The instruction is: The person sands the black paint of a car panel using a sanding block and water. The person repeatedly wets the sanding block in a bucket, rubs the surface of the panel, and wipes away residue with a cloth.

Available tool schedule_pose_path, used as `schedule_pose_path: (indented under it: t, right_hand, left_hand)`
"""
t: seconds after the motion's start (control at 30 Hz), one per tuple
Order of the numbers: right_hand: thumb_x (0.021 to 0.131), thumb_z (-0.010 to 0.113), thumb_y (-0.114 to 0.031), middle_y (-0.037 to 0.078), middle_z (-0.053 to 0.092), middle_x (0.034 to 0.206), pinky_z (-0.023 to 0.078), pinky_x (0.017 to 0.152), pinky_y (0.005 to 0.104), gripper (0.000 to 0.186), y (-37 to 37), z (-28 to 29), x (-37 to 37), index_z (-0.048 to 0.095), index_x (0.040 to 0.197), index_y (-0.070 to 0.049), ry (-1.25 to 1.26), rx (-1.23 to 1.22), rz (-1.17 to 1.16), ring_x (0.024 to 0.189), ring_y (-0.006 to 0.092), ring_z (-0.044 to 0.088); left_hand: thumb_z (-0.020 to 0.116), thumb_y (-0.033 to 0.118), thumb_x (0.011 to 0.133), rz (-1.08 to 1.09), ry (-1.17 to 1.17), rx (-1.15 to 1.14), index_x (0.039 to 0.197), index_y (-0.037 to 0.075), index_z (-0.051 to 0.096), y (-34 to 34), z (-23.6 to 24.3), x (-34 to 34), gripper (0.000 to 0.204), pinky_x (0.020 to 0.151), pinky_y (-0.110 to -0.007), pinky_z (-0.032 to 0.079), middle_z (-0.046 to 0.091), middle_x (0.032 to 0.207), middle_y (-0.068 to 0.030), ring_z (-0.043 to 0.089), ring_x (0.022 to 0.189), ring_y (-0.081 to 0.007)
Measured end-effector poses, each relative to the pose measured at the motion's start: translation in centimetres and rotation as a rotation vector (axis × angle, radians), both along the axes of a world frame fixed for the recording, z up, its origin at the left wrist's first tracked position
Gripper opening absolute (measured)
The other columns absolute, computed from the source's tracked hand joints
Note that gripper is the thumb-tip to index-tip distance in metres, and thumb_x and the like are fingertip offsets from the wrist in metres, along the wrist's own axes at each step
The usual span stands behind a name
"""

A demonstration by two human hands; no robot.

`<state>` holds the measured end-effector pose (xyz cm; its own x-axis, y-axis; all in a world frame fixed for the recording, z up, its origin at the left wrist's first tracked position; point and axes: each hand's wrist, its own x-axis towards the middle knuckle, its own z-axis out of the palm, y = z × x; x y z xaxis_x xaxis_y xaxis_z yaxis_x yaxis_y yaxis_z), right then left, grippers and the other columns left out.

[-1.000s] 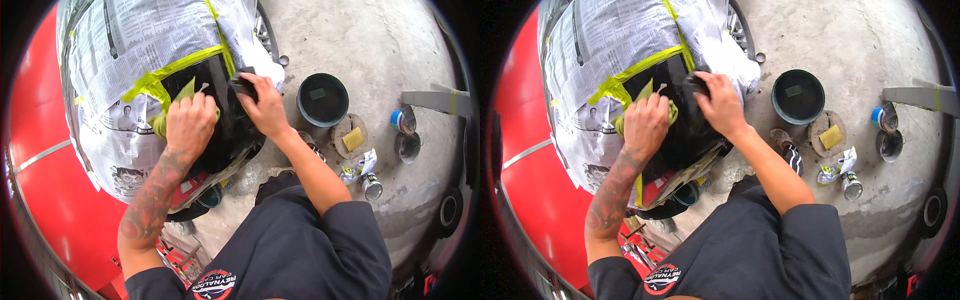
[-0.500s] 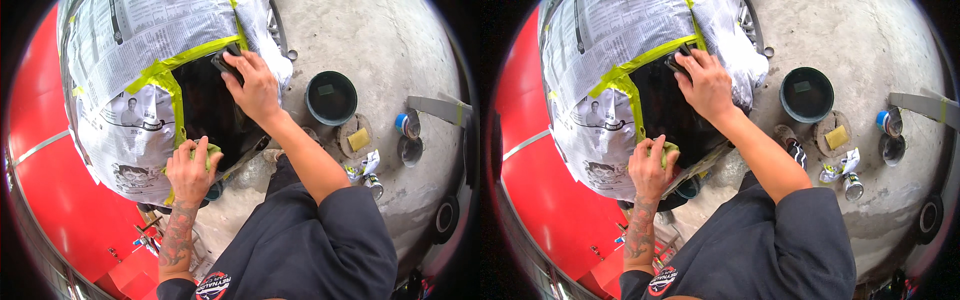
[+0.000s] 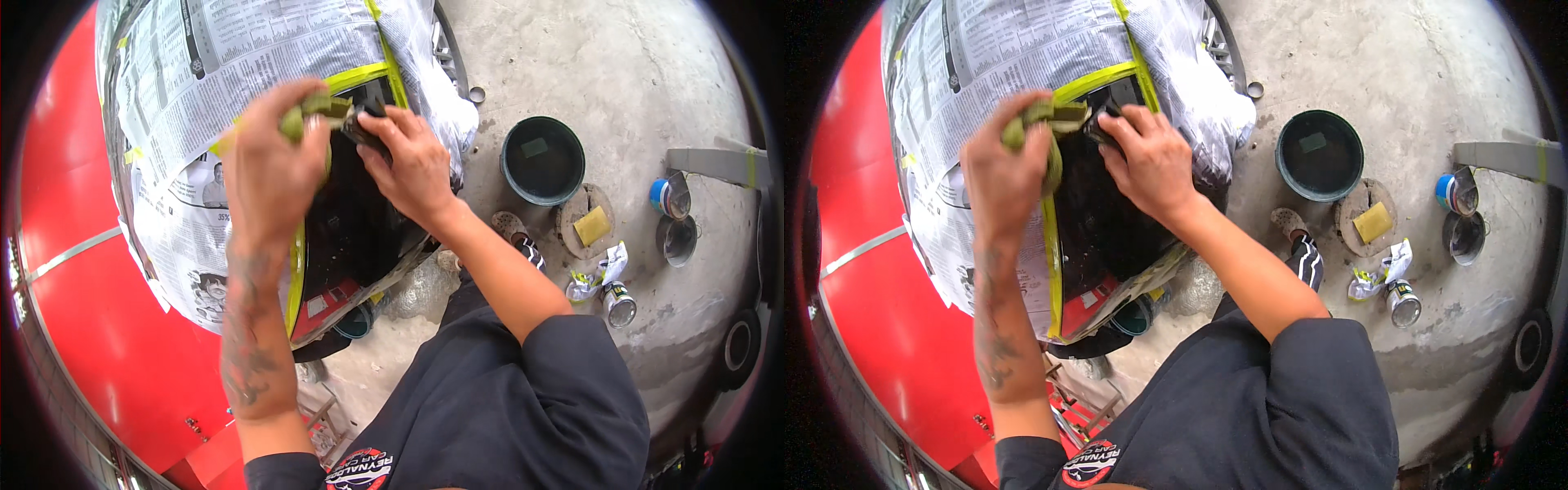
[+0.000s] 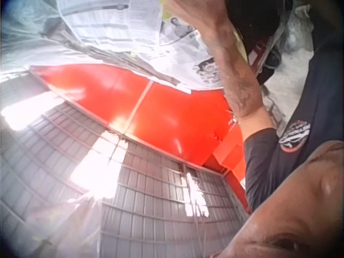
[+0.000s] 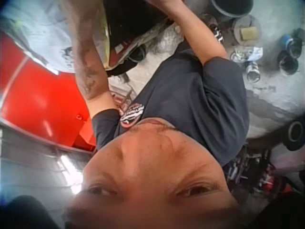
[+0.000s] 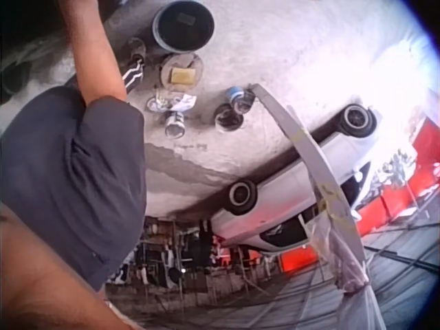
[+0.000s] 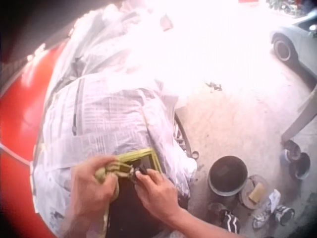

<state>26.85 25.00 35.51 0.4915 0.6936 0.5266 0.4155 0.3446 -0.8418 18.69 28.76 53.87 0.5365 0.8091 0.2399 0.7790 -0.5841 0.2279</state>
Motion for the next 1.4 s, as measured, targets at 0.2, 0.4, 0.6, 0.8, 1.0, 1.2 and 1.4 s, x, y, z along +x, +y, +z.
schedule_pose_path:
  t: [0.2, 0.4, 0.6, 0.8, 1.0, 1.2, 1.4]
  right_hand:
    - [0.085, 0.076, -0.019, 0.01, 0.064, 0.111, 0.056, 0.079, 0.0438, 0.034, 0.2, 1.3, -0.2, 0.067, 0.118, -0.015, -0.02, -0.091, -0.021, 0.095, 0.0323, 0.065]
    - [0.084, 0.077, -0.021, 0.01, 0.062, 0.112, 0.056, 0.078, 0.0446, 0.036, 0.5, 0.8, -0.7, 0.067, 0.118, -0.015, 0.029, -0.148, -0.102, 0.096, 0.0316, 0.065]
    - [0.085, 0.075, -0.021, 0.011, 0.063, 0.108, 0.057, 0.077, 0.045, 0.034, 0.2, 0.9, -0.6, 0.068, 0.117, -0.013, -0.03, -0.091, -0.039, 0.093, 0.0335, 0.065]
    - [0.086, 0.075, -0.021, 0.015, 0.062, 0.114, 0.057, 0.077, 0.044, 0.035, -0.2, 1.8, -0.4, 0.068, 0.118, -0.01, 0.03, -0.241, 0.104, 0.098, 0.0353, 0.066]
    - [0.087, 0.073, -0.02, 0.017, 0.066, 0.122, 0.054, 0.09, 0.0449, 0.03, -0.3, 1.4, -0.8, 0.069, 0.115, -0.01, 0.103, -0.176, -0.009, 0.104, 0.0373, 0.065]
    - [0.086, 0.074, -0.018, 0.016, 0.068, 0.123, 0.053, 0.088, 0.044, 0.033, -0.4, 0.9, -0.5, 0.07, 0.118, -0.01, 0.044, -0.14, 0.06, 0.102, 0.0346, 0.065]
    - [0.087, 0.072, -0.014, 0.012, 0.067, 0.129, 0.053, 0.086, 0.045, 0.034, -0.5, 0.0, 0.1, 0.068, 0.12, -0.01, -0.006, -0.118, 0.036, 0.102, 0.0337, 0.064]
  left_hand:
    - [0.066, 0.015, 0.085, -0.141, 0.092, 0.035, 0.099, 0.007, 0.073, 5.1, 0.1, 4.0, 0.018, 0.072, -0.042, 0.056, 0.072, 0.084, -0.0186, 0.071, 0.077, -0.0387]
    - [0.069, 0.01, 0.082, -0.22, 0.105, 0.117, 0.099, 0.009, 0.072, 3.0, 0.8, 2.9, 0.017, 0.072, -0.043, 0.055, 0.071, 0.086, -0.0164, 0.07, 0.079, -0.0373]
    - [0.076, 0.01, 0.075, -0.154, 0.512, 0.162, 0.106, 0.016, 0.07, -5.9, -0.4, -2.2, 0.032, 0.07, -0.042, 0.053, 0.066, 0.102, -0.0092, 0.065, 0.087, -0.0298]
    - [0.068, 0.015, 0.083, -0.106, 0.657, 0.175, 0.119, 0.02, 0.071, -11.3, -5.0, -7.0, 0.037, 0.079, -0.043, 0.048, 0.066, 0.126, -0.0088, 0.063, 0.112, -0.0342]
    - [0.078, 0.011, 0.073, -0.08, 0.651, 0.147, 0.122, 0.018, 0.072, -11.9, -7.3, -9.0, 0.05, 0.107, -0.053, 0.041, 0.054, 0.15, -0.0105, 0.049, 0.14, -0.038]
    - [0.078, 0.01, 0.071, -0.106, 0.55, 0.166, 0.121, 0.016, 0.072, -11.2, -7.4, -9.0, 0.05, 0.107, -0.052, 0.045, 0.06, 0.145, -0.0128, 0.055, 0.135, -0.0393]
    - [0.078, 0.009, 0.071, -0.106, 0.523, 0.172, 0.12, 0.015, 0.073, -11.2, -7.3, -8.8, 0.05, 0.106, -0.051, 0.047, 0.062, 0.143, -0.013, 0.057, 0.132, -0.0395]
